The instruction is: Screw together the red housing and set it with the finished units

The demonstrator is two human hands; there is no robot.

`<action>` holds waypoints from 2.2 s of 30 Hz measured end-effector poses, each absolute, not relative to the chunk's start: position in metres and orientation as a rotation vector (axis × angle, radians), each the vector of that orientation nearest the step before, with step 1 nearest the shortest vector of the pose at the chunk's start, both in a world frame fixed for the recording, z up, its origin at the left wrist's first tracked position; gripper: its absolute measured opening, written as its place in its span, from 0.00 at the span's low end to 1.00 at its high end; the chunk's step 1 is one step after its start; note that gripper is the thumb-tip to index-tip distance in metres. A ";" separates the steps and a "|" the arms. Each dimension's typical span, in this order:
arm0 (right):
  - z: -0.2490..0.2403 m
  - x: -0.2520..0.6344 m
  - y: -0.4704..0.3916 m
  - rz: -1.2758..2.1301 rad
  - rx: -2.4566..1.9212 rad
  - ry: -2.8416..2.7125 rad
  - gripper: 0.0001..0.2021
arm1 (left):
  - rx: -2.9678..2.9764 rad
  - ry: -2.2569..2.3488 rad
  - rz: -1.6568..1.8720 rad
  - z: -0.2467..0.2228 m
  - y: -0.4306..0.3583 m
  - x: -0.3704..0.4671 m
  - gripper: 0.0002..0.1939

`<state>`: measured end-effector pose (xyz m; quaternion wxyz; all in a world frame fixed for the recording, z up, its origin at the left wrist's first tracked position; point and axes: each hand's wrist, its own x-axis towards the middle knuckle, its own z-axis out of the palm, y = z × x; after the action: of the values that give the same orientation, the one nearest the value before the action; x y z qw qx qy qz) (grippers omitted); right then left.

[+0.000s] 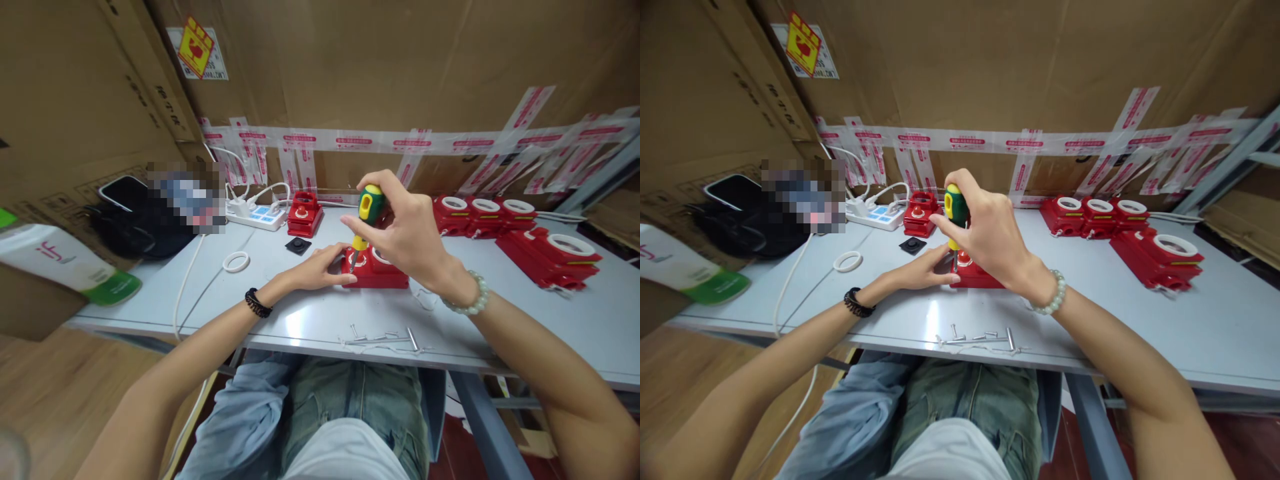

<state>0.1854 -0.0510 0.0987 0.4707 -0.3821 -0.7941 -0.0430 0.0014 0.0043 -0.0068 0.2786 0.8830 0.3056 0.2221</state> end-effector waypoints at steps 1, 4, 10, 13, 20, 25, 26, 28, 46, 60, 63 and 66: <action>0.097 0.184 -0.050 -0.142 -0.929 -1.949 0.14 | 2.369 0.817 0.596 -0.007 0.004 0.001 0.33; 0.095 0.182 -0.050 -0.219 -0.899 -1.974 0.15 | 2.384 0.828 0.586 -0.009 0.005 0.001 0.31; 0.105 0.187 -0.055 0.086 -0.781 -2.131 0.15 | 2.415 0.827 0.571 -0.008 0.005 0.002 0.29; 0.104 0.187 -0.052 0.101 -0.800 -2.089 0.14 | 2.387 0.811 0.585 -0.007 0.004 0.002 0.30; 0.106 0.188 -0.051 -0.002 -0.821 -2.101 0.13 | 2.354 0.786 0.613 -0.007 0.004 0.002 0.30; 0.105 0.187 -0.051 0.117 -0.781 -2.090 0.12 | 2.381 0.802 0.589 -0.008 0.005 0.001 0.29; 0.103 0.186 -0.050 0.045 -0.803 -2.070 0.12 | 2.384 0.804 0.591 -0.008 0.005 0.001 0.30; 0.100 0.185 -0.048 -0.123 -0.879 -2.028 0.11 | 2.386 0.809 0.594 -0.007 0.005 0.001 0.31; 0.106 0.191 -0.049 -0.002 -0.869 -2.120 0.15 | 2.331 0.819 0.600 -0.007 0.003 0.002 0.29; 0.107 0.193 -0.050 0.001 -0.916 -2.136 0.18 | 2.375 0.834 0.564 -0.008 0.004 0.002 0.29; 0.109 0.196 -0.050 0.207 -0.821 -2.182 0.21 | 2.383 0.853 0.555 -0.007 0.003 0.002 0.28; 0.107 0.192 -0.050 0.198 -0.772 -2.156 0.18 | 2.379 0.852 0.570 -0.008 0.004 0.002 0.28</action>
<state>0.1924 -0.0500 0.1073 0.4091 -0.3063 -0.8560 0.0784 0.0019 0.0036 -0.0080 0.2720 0.8837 0.3166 0.2118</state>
